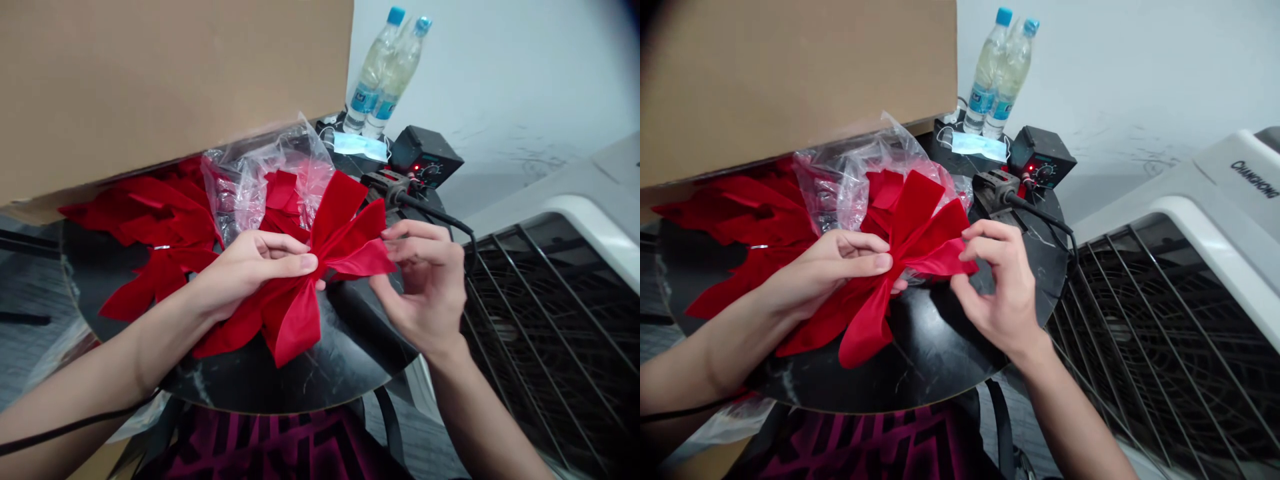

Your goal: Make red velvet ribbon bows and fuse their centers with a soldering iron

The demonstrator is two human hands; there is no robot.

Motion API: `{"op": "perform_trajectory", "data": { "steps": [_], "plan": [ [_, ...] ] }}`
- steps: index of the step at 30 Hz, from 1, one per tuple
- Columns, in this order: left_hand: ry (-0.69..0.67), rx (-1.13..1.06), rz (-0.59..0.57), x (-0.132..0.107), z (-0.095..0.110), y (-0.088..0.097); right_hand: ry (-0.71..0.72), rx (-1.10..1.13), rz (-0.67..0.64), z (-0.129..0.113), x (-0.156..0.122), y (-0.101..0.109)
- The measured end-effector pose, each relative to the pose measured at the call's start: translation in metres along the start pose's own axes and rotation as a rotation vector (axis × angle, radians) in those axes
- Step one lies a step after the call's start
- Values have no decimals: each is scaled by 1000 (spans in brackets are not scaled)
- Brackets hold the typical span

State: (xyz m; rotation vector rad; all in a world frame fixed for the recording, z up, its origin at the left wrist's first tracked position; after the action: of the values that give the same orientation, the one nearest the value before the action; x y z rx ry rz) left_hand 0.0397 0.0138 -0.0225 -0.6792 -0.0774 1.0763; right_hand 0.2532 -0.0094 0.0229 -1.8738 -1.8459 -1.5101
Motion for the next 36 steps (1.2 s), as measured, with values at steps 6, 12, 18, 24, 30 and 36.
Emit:
{"op": "perform_trajectory", "data": {
  "steps": [6, 12, 18, 24, 30, 36],
  "plan": [
    [-114, 221, 127, 0, 2, 8, 28, -328, -310, -20, 9, 36],
    [-295, 321, 298, -4, 3, 5, -298, -116, -209, -51, -8, -6],
    [-335, 289, 286, -5, 4, 4, -333, -106, -39, -52, -14, -45],
    [-243, 108, 240, -4, -1, 3, -751, 401, 38, -33, -32, -57],
    [-339, 126, 398, -7, 12, 8, -819, 501, -210, -31, -40, -64],
    [-352, 102, 453, -10, 24, 13, -822, 433, -914, -27, -65, -30]
  ]
}}
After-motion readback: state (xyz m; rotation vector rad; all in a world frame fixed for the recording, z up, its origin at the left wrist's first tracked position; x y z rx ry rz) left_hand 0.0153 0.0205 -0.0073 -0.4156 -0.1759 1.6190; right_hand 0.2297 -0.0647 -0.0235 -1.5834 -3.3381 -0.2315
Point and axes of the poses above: each hand's wrist, its own x-axis towards the middle knuckle, its own y-axis out of the back of the hand, z = x × y, the point moved 5 cm from there along x, towards the middle knuckle, and after that the axes turned 1 degree about -x, right-handed, at the moved point
